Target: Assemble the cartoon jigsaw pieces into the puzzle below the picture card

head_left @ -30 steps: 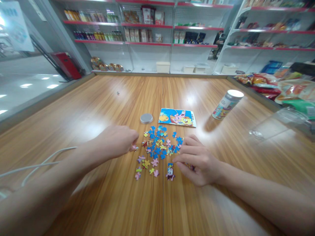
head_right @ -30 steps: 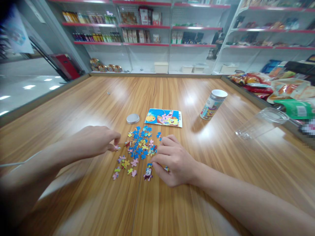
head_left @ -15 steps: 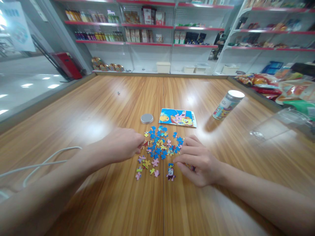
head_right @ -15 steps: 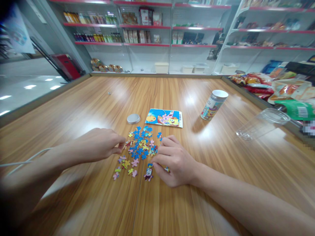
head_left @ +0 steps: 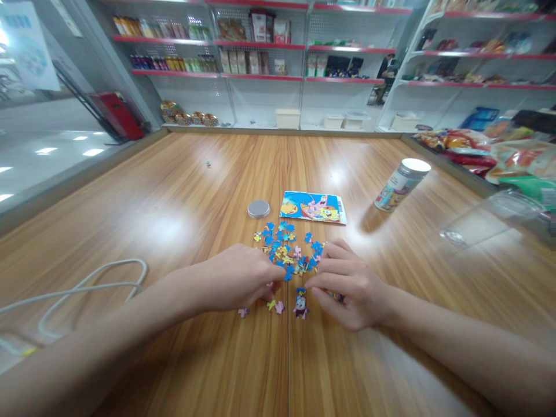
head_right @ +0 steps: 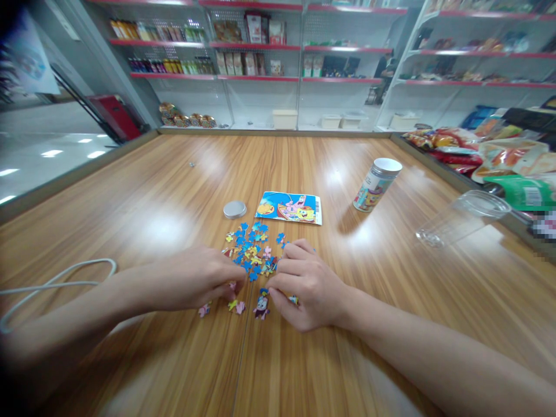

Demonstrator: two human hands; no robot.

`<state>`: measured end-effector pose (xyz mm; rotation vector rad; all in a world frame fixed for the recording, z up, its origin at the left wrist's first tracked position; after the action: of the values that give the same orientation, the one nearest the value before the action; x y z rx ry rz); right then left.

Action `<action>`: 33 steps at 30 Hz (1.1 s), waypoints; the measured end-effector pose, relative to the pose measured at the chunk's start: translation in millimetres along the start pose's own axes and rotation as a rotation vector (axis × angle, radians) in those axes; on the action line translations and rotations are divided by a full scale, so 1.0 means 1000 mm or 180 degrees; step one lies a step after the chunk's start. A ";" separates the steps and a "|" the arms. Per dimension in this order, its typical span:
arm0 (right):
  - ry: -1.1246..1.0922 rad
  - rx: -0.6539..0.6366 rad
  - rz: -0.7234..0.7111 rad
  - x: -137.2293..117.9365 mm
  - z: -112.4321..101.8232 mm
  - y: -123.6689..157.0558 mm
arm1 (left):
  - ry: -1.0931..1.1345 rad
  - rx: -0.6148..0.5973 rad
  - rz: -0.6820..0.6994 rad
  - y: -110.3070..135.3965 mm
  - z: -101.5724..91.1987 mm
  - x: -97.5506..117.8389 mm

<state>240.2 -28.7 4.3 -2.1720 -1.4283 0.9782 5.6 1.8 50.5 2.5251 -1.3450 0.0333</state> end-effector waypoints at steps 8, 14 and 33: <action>-0.0036 0.0095 -0.0026 0.001 -0.001 0.000 | -0.0316 0.0129 0.0126 0.004 0.004 0.005; -0.0008 0.0175 -0.0022 0.001 -0.003 0.000 | -0.0280 -0.0033 -0.0071 0.002 0.005 0.001; 0.0042 0.0323 0.0001 0.004 -0.003 0.001 | -0.0282 -0.0039 -0.0218 0.001 0.007 -0.011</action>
<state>243.7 -24.8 4.5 -2.1021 -1.3424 1.0121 -2.5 8.4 42.1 2.5882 -1.2856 -0.1016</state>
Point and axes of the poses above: each hand's wrist, its own y-axis away from the middle knuckle, its own z-axis out of the palm, x = y × z, the point moved 1 cm from there along -y, towards the middle knuckle, and after that the axes turned 8 degrees about -y, right-handed, at the moved point
